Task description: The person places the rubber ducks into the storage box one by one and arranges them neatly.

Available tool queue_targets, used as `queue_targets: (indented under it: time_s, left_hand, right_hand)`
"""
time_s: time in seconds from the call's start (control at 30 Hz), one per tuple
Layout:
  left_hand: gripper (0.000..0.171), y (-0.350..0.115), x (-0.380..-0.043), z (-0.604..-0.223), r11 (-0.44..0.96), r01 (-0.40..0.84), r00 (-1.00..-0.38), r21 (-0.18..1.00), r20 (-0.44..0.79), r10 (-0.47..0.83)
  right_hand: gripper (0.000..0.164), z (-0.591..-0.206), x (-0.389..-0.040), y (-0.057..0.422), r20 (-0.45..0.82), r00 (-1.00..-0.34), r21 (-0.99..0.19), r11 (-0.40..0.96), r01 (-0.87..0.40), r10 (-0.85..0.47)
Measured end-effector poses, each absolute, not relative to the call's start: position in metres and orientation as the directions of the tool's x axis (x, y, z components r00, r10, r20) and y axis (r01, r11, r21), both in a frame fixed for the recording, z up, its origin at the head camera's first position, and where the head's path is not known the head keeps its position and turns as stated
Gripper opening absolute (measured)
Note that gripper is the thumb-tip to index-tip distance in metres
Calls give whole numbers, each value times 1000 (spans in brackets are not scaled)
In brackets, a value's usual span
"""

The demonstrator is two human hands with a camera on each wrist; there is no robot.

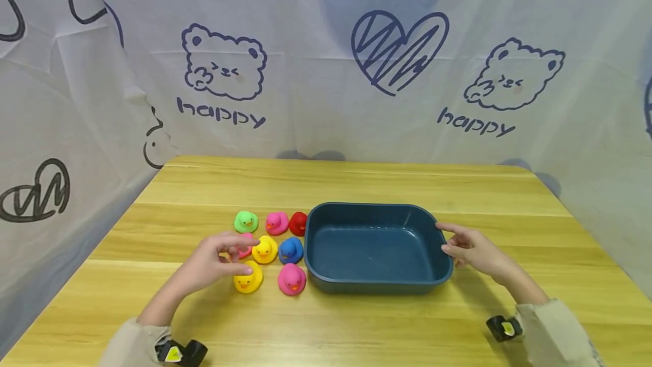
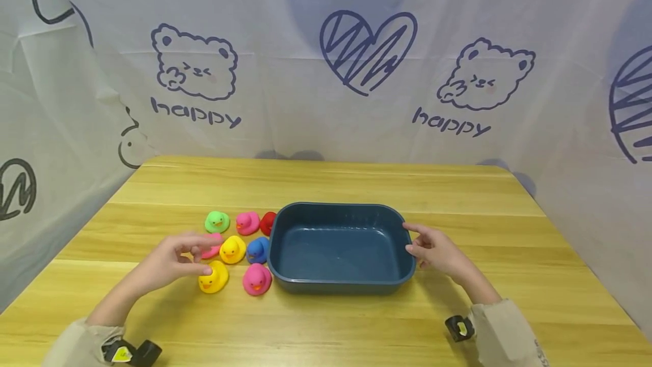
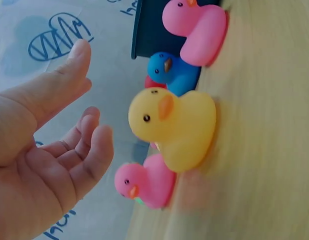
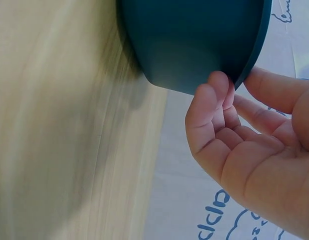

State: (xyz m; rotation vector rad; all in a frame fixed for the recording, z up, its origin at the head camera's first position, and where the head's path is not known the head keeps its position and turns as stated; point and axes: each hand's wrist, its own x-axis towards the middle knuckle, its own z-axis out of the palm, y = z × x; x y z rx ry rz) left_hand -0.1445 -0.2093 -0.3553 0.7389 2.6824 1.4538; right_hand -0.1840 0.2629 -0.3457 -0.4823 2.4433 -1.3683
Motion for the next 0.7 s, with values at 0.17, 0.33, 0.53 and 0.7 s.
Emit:
queue_targets:
  time_s: [0.17, 0.33, 0.53, 0.7]
  left_hand:
    - [47, -219, -144, -359, 430, 320, -899, 844, 126, 420]
    - [47, -223, -144, -364, 406, 286, -887, 868, 81, 454]
    - [45, -227, -145, -369, 390, 245, -870, 888, 24, 492]
    - [44, -228, -145, -372, 390, 204, -862, 898, -24, 507]
  right_hand:
    - [55, -345, -184, 264, -92, -898, -856, 495, -149, -430]
    - [55, -345, -183, 264, -95, -898, -856, 496, -146, -429]
    - [55, -344, -183, 264, -103, -897, -855, 498, -141, -431]
    - [55, -344, -183, 263, -108, -897, -856, 498, -135, -429]
